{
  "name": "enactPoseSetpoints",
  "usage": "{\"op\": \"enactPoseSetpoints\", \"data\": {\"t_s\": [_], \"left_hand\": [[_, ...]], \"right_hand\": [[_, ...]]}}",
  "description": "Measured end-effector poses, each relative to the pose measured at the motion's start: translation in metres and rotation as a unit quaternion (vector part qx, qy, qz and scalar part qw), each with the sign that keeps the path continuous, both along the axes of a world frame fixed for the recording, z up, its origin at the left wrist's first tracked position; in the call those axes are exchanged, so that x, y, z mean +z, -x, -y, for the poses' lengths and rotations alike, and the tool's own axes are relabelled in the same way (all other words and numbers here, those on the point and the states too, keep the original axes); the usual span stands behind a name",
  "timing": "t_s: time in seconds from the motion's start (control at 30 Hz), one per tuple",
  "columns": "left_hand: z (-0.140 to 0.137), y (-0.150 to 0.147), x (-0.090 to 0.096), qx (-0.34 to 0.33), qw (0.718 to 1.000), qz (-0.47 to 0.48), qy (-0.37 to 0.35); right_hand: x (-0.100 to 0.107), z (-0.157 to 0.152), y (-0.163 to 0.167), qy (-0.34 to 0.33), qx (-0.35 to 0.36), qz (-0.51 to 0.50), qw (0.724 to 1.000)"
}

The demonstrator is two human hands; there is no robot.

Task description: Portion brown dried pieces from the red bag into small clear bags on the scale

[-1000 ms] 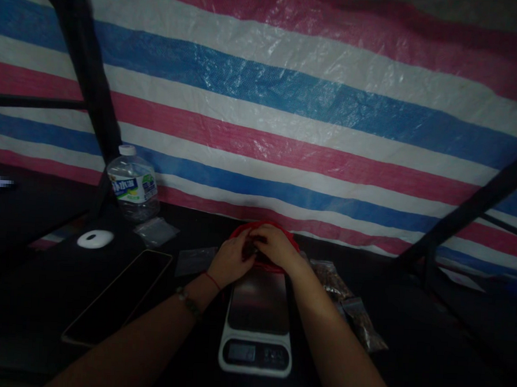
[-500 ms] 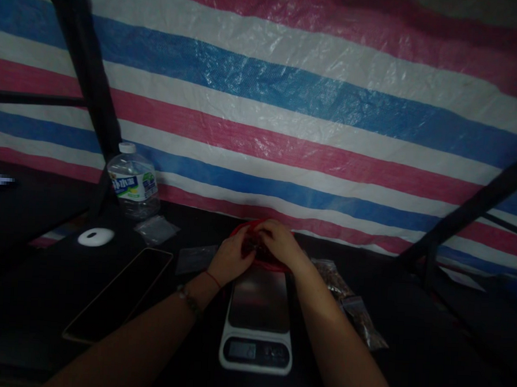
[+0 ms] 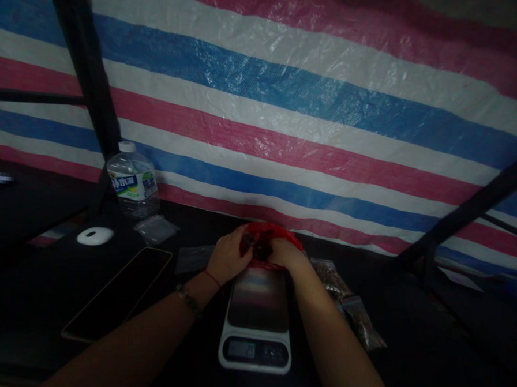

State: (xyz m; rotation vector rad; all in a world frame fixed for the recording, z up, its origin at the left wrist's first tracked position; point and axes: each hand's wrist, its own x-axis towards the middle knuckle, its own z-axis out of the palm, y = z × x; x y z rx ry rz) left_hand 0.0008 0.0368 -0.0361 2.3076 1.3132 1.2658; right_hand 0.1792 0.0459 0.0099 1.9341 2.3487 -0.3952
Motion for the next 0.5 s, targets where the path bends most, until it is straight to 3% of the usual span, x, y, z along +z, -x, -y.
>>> {"op": "enactPoseSetpoints", "data": {"t_s": [0.5], "left_hand": [[-0.0021, -0.0003, -0.004, 0.005, 1.0, -0.003, -0.002]], "right_hand": [[0.0057, 0.0036, 0.0015, 0.021, 0.017, -0.018, 0.999]]}}
